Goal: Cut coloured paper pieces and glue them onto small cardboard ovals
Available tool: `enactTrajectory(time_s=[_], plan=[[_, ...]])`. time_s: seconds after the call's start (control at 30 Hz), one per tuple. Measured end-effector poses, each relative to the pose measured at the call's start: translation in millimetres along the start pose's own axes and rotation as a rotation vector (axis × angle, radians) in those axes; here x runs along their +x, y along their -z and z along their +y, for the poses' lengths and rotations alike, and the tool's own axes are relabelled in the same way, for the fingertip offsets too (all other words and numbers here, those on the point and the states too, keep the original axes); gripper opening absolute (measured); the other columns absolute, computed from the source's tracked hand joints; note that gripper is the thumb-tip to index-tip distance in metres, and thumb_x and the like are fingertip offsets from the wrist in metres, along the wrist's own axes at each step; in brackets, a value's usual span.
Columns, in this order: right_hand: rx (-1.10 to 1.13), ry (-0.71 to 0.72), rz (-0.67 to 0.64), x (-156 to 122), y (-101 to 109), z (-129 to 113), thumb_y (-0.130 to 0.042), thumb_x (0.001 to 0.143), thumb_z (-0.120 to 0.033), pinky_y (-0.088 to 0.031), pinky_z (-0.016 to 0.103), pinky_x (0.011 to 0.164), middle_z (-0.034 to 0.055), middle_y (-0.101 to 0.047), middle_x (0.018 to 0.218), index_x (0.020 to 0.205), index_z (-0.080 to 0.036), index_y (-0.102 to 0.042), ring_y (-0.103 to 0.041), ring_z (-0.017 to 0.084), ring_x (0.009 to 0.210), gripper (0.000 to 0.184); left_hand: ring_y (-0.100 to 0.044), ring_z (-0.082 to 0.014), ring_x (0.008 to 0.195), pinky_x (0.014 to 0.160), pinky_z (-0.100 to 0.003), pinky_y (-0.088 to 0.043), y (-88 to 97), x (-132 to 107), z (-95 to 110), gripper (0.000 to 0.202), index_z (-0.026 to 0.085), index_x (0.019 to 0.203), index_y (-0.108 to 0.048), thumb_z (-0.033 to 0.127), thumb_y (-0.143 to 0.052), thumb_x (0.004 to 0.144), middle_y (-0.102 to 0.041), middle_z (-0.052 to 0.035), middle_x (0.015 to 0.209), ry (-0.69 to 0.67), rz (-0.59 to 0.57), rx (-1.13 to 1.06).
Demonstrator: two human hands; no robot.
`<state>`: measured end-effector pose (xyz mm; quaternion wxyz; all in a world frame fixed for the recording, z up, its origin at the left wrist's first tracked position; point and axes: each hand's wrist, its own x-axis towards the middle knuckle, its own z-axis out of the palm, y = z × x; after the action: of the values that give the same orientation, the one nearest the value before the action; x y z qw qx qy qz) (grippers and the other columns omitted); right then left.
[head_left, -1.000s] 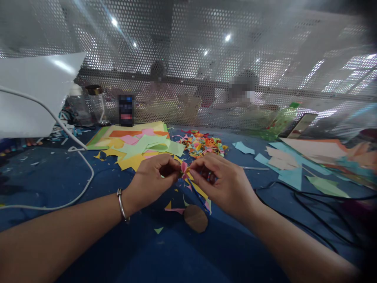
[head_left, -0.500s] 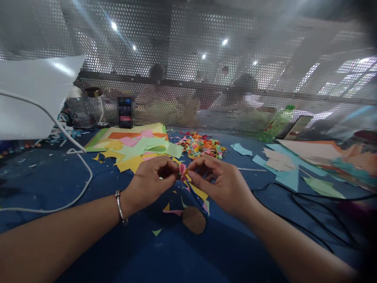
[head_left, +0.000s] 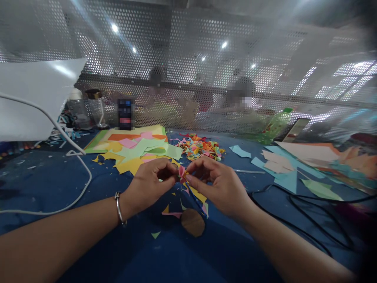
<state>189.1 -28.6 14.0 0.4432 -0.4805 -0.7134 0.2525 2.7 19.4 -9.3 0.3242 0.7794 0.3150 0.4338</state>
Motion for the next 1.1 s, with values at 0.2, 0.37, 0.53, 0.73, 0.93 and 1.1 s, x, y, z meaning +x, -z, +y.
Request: enactTrajectory(time_s=[0.2,0.37,0.53,0.73,0.93,1.1], plan=[[-0.019,-0.003,0.007,-1.1,-0.4,0.0,-0.063,0.083,-0.03,-0.044,0.024,0.052,-0.0003,-0.062,0.072,0.083,-0.02,-0.063,-0.056,0.012,0.06,0.01,-0.06,-0.0099,0.065,0.063,-0.021,-0.049,-0.1,1.0,1.0,0.009,0.016,0.075,-0.066,0.01,-0.06,0.075,-0.067,0.0005,0.07,-0.012,-0.001,0.025],[-0.006,-0.002,0.029,-0.5,-0.7,-1.7,-0.063,0.082,-0.03,-0.044,0.023,0.051,-0.0004,-0.062,0.071,0.08,-0.02,-0.062,-0.054,0.011,0.057,0.011,-0.06,-0.01,0.065,0.063,-0.021,-0.049,-0.5,0.5,2.0,0.01,0.016,0.076,-0.066,0.009,-0.059,0.075,-0.068,0.0002,0.071,-0.004,-0.005,0.014],[0.007,0.016,0.044,-0.5,-2.0,-1.6,-0.064,0.082,-0.03,-0.043,0.023,0.05,-0.0006,-0.061,0.069,0.08,-0.019,-0.062,-0.053,0.011,0.056,0.011,-0.061,-0.0096,0.066,0.063,-0.021,-0.049,0.2,1.0,1.7,0.011,0.016,0.077,-0.067,0.008,-0.06,0.075,-0.069,0.0006,0.072,-0.017,0.009,0.024],[-0.004,0.031,0.054,-1.5,-2.9,-0.1,-0.064,0.083,-0.03,-0.043,0.024,0.052,-0.0003,-0.061,0.072,0.08,-0.019,-0.063,-0.054,0.011,0.059,0.011,-0.061,-0.0095,0.064,0.062,-0.02,-0.049,0.0,1.6,3.8,0.012,0.017,0.075,-0.068,0.008,-0.059,0.074,-0.069,0.0005,0.07,-0.024,0.017,0.03],[-0.02,0.037,0.054,-1.5,-3.5,-0.8,-0.063,0.083,-0.028,-0.043,0.024,0.051,-0.0005,-0.061,0.071,0.08,-0.019,-0.062,-0.052,0.01,0.057,0.009,-0.061,-0.0094,0.065,0.063,-0.02,-0.05,-1.1,1.8,1.7,0.011,0.017,0.076,-0.068,0.009,-0.06,0.074,-0.069,0.0005,0.071,-0.016,0.022,0.006],[-0.009,0.037,0.053,-2.1,-4.4,0.3,-0.063,0.083,-0.027,-0.044,0.024,0.053,-0.0001,-0.062,0.073,0.081,-0.019,-0.062,-0.053,0.011,0.059,0.008,-0.06,-0.0089,0.064,0.062,-0.02,-0.05,-1.3,1.8,1.9,0.009,0.016,0.075,-0.068,0.01,-0.061,0.075,-0.069,0.0006,0.07,-0.004,0.021,-0.008]])
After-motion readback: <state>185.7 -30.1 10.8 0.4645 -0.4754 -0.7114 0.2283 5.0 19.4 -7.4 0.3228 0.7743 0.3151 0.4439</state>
